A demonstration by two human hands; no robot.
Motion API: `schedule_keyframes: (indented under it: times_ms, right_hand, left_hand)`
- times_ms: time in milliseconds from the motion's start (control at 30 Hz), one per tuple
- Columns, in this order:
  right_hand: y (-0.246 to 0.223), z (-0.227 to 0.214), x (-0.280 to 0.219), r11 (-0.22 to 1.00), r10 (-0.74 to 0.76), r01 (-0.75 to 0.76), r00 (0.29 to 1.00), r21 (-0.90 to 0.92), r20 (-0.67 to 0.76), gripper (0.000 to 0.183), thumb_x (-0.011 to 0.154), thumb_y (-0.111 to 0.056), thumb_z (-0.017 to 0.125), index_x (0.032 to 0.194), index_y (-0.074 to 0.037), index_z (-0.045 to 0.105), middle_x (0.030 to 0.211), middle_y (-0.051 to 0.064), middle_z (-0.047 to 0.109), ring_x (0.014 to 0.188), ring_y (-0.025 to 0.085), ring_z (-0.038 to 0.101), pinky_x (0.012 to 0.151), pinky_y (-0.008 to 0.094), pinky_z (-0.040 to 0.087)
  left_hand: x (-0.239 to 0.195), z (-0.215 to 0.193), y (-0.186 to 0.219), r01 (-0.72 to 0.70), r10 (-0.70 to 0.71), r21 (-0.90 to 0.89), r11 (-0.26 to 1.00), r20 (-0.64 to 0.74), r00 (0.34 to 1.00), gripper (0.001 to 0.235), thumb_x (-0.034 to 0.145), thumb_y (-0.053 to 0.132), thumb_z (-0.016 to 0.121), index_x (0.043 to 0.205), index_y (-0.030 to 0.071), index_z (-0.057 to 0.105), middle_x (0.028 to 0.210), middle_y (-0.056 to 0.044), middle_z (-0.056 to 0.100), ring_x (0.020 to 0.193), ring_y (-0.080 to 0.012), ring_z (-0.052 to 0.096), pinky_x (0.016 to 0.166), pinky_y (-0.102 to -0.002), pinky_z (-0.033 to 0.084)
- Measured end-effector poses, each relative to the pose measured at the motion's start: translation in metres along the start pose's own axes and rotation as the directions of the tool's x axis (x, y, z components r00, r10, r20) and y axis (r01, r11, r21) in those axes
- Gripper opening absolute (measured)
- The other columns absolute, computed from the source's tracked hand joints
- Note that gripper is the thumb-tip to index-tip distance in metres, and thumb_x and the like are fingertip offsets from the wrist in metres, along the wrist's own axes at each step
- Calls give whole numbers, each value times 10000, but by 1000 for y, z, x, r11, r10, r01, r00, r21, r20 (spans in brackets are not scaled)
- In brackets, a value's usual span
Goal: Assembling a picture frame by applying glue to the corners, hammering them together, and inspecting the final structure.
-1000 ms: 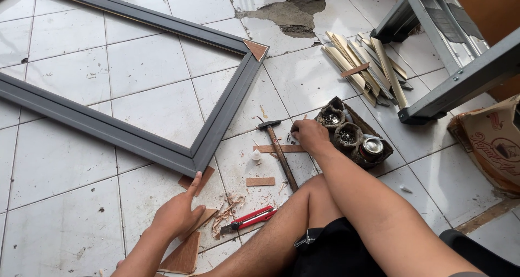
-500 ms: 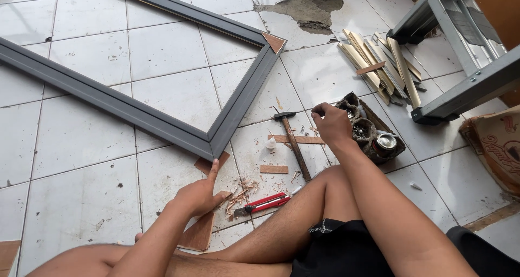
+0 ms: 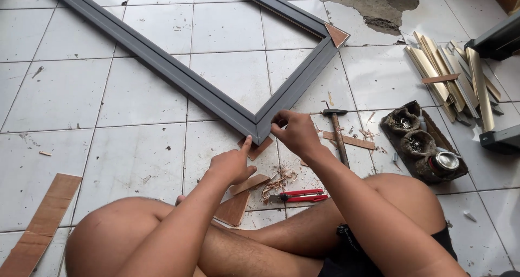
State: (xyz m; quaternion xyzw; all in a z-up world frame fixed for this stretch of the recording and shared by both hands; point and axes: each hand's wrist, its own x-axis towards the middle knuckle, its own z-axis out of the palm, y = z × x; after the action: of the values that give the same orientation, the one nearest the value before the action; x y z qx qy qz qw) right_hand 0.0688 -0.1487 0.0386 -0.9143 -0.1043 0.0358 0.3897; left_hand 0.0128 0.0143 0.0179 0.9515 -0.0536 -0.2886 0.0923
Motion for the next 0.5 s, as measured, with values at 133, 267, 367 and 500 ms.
schedule_keyframes:
  times_ms: [133,267,367,500]
  right_hand:
    - [16,27,7,1000,-14,14,1000,7,4,168,778,-171,596,889,-58,651,794,141,661,748,289,647,624,362,519]
    - [23,43,4,994,28,-28,1000,102,-3,168,801,-125,583,933,-42,644,797,165,658,779,309,644,654,371,527]
    - [32,53,2,990,43,-43,999,131,7,148,800,-122,591,928,-72,648,823,138,659,758,274,639,636,354,520]
    - [30,56,-3,993,9,-9,1000,118,1,118,773,-103,634,886,-117,666,969,87,616,774,199,597,657,316,508]
  left_hand:
    - [4,-1,-3,28,-28,-11,1000,-3,1000,723,832,385,466,1413,146,107,1027,-190,589,948,-363,588,712,-560,472]
    - [20,7,-10,63,-63,9,998,-2,998,701,828,374,470,1409,165,136,995,-191,595,909,-368,599,681,-563,473]
    - [21,4,-6,79,-79,3,997,7,997,684,830,368,473,1402,154,167,971,-200,601,898,-371,603,681,-555,476]
    - [24,-1,-3,59,-59,1,998,7,998,660,829,373,470,1387,121,224,966,-209,603,896,-373,605,677,-562,474]
